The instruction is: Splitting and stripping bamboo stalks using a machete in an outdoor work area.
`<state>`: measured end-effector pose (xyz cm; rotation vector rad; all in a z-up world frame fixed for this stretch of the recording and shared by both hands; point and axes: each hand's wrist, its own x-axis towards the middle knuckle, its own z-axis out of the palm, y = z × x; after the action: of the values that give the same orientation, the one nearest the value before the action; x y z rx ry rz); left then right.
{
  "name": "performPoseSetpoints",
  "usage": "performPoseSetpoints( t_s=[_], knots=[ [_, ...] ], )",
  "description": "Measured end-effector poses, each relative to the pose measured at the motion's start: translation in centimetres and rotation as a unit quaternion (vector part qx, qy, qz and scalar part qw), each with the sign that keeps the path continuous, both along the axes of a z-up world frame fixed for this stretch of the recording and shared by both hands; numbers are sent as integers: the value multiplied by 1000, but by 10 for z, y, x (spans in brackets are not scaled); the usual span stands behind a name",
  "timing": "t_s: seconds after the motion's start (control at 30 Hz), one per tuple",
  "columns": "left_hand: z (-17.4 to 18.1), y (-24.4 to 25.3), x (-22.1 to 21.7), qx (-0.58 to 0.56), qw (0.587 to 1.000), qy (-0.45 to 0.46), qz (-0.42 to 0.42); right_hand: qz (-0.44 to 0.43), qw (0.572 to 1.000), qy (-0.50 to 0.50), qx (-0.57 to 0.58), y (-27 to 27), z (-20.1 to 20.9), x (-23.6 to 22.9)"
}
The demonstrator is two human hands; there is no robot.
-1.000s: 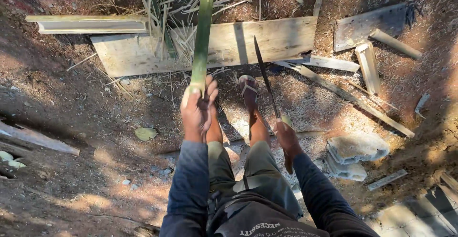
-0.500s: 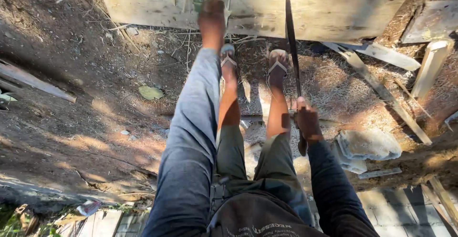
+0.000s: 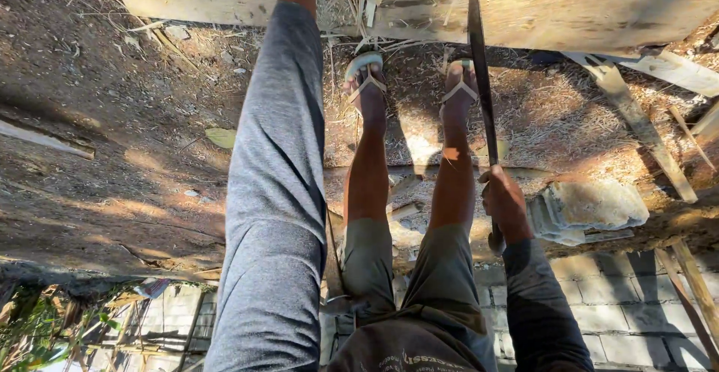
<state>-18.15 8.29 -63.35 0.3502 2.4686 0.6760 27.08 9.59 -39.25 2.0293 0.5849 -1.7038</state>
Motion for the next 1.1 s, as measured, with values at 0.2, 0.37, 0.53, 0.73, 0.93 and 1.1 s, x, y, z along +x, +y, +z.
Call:
performPoseSetpoints(
  t_s=[0.2, 0.37, 0.53, 0.73, 0.93, 1.1],
  knots=[
    [-71, -8, 38, -63, 997, 7, -53, 43, 999, 31, 12, 4, 6, -12],
    [-40, -7, 65, 139, 965, -210, 78, 55, 998, 36, 15, 2, 6, -16],
    [126, -5, 53, 229, 864, -388, 225, 23, 998, 58, 22, 5, 20, -27],
    [221, -48, 103, 291, 705, -535, 364, 22, 985, 144, 87, 28, 39, -106],
    [300, -48, 155, 107, 941, -318, 40, 71, 950, 230, 201, 42, 23, -171],
    [311, -62, 157, 114, 903, -411, 43, 76, 930, 269, 239, 63, 44, -172]
  ],
)
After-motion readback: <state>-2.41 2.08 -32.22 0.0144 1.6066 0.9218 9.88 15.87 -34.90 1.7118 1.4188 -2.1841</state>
